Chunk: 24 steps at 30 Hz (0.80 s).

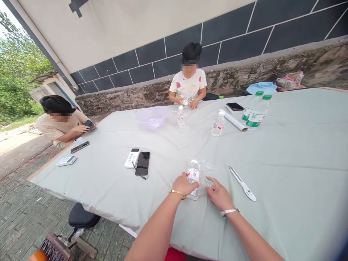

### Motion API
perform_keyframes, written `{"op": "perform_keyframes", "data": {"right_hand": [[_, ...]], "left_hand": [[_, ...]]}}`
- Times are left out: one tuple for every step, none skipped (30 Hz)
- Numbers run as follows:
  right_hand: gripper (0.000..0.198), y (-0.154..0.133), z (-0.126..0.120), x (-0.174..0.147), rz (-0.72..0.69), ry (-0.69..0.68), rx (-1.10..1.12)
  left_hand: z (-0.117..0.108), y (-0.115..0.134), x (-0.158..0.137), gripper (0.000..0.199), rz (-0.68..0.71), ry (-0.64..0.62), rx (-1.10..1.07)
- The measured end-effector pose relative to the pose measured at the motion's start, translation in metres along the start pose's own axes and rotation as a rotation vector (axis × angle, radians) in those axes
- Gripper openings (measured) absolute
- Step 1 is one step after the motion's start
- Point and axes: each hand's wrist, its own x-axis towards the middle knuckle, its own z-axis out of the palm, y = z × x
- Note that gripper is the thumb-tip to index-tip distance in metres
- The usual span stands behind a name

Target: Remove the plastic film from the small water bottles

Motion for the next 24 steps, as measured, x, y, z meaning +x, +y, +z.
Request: {"op": "perform_keyframes", "data": {"right_hand": [[0.042,0.001,-0.003,0.001,-0.008,0.010,-0.037],[0.039,0.000,-0.007,0.001,-0.008,0.013,-0.055],[0.038,-0.001,-0.009,0.000,0.003,0.012,-0.051],[0.039,-0.004,-0.011,-0.001,0.026,0.006,-0.025],[0.042,-0.008,-0.013,-0.003,0.058,-0.013,0.017],[0.048,-0.012,-0.013,-0.005,0.096,-0.043,0.068],[0.054,-0.017,-0.012,-0.007,0.129,-0.080,0.118],[0.060,-0.020,-0.010,-0.009,0.150,-0.113,0.161],[0.063,-0.023,-0.008,-0.011,0.159,-0.136,0.191],[0.064,-0.024,-0.006,-0.012,0.154,-0.146,0.209],[0.063,-0.025,-0.004,-0.013,0.138,-0.144,0.216],[0.060,-0.023,-0.002,-0.013,0.116,-0.138,0.210],[0.057,-0.021,-0.001,-0.013,0.095,-0.137,0.196],[0.053,-0.019,-0.001,-0.012,0.075,-0.140,0.178],[0.049,-0.016,-0.002,-0.011,0.060,-0.146,0.163],[0.045,-0.013,-0.003,-0.010,0.051,-0.153,0.153],[0.042,-0.010,-0.005,-0.009,0.053,-0.158,0.151],[0.040,-0.009,-0.007,-0.008,0.062,-0.161,0.154],[0.039,-0.007,-0.009,-0.007,0.076,-0.160,0.159],[0.038,-0.007,-0.011,-0.007,0.091,-0.156,0.161],[0.036,-0.006,-0.011,-0.006,0.104,-0.150,0.159],[0.035,-0.006,-0.011,-0.006,0.107,-0.142,0.153],[0.033,-0.005,-0.011,-0.005,0.102,-0.134,0.141],[0.030,-0.004,-0.010,-0.005,0.092,-0.131,0.130]], "left_hand": [[-0.001,0.001,-0.001,0.066,-0.004,-0.012,0.001],[-0.003,0.002,-0.001,0.067,-0.010,-0.024,0.005],[-0.003,0.003,-0.002,0.068,-0.017,-0.032,0.012],[-0.004,0.004,-0.002,0.068,-0.023,-0.036,0.018],[-0.004,0.004,-0.001,0.070,-0.026,-0.036,0.021],[-0.005,0.005,-0.001,0.071,-0.027,-0.033,0.017],[-0.004,0.005,0.000,0.072,-0.029,-0.029,0.006],[-0.004,0.004,0.000,0.072,-0.033,-0.025,-0.011],[-0.004,0.004,0.000,0.072,-0.042,-0.025,-0.029],[-0.004,0.003,0.001,0.072,-0.052,-0.024,-0.046],[-0.003,0.003,0.001,0.071,-0.062,-0.024,-0.058],[-0.003,0.002,0.001,0.070,-0.069,-0.022,-0.066],[-0.003,0.001,0.002,0.069,-0.070,-0.019,-0.070],[-0.003,0.001,0.002,0.069,-0.067,-0.016,-0.074],[-0.004,0.000,0.003,0.069,-0.064,-0.016,-0.080],[-0.004,0.000,0.004,0.069,-0.063,-0.017,-0.088],[-0.004,0.000,0.005,0.069,-0.063,-0.021,-0.095],[-0.003,0.000,0.006,0.070,-0.065,-0.025,-0.101],[-0.003,-0.001,0.007,0.071,-0.068,-0.032,-0.105],[-0.002,-0.001,0.008,0.073,-0.068,-0.035,-0.109],[-0.001,-0.002,0.010,0.074,-0.068,-0.035,-0.111],[0.001,-0.002,0.011,0.076,-0.065,-0.033,-0.113],[0.002,-0.003,0.012,0.076,-0.064,-0.029,-0.117],[0.003,-0.005,0.013,0.077,-0.065,-0.026,-0.125]]}}
